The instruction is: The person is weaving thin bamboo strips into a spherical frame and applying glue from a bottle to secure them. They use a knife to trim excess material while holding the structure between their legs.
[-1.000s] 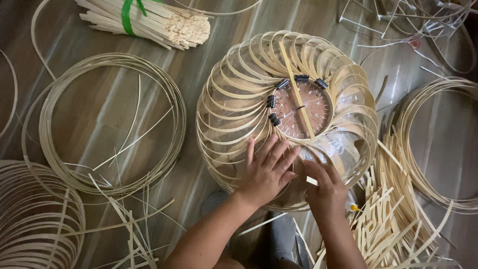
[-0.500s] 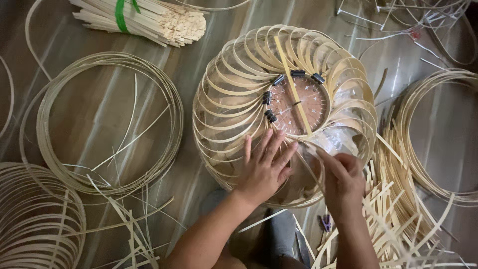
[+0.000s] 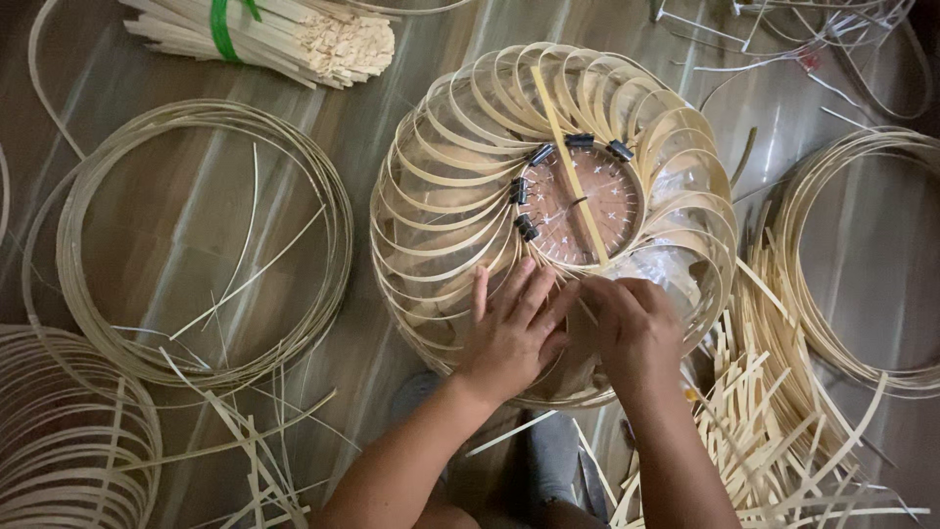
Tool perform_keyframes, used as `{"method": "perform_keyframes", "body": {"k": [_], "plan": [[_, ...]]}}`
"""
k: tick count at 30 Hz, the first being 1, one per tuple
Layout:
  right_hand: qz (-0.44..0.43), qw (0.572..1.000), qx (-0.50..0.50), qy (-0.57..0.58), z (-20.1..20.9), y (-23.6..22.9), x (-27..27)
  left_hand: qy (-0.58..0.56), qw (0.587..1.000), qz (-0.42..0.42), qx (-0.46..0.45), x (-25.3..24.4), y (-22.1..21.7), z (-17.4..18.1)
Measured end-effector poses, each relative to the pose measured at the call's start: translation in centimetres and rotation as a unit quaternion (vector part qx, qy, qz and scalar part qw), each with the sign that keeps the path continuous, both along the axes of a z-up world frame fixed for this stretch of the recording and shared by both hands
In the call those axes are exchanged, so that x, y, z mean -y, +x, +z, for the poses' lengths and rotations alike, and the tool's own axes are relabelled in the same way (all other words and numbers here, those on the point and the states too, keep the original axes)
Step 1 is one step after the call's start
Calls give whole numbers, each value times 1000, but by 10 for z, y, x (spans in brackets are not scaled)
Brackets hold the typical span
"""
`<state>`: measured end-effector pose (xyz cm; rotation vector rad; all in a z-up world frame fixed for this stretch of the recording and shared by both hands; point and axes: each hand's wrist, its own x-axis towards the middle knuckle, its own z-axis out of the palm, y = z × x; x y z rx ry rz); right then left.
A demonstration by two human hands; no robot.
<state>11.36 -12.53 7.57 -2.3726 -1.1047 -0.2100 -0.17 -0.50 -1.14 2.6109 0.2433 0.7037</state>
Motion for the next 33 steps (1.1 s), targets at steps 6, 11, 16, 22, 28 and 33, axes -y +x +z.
{"method": "perform_keyframes", "body": {"k": [6,11,16,22,28,33], "plan": [[-24,999,-20,26,-8,-2,-4,-4,1000,-2,-16,0,0,6],[-55,998,-37,9,-15,1,-4,6,1000,6,-18,2,0,6],[-21,1000,8,11,-18,2,0,0,1000,6,-12,2,1,4],[-30,1000,5,7,-22,3,4,3,1000,6,-15,3,1,0],[-52,998,10,35,-34,3,5,-2,1000,8,-24,5,2,4],[-77,995,42,51,-38,-1,0,0,1000,13,-29,6,2,8]]}}
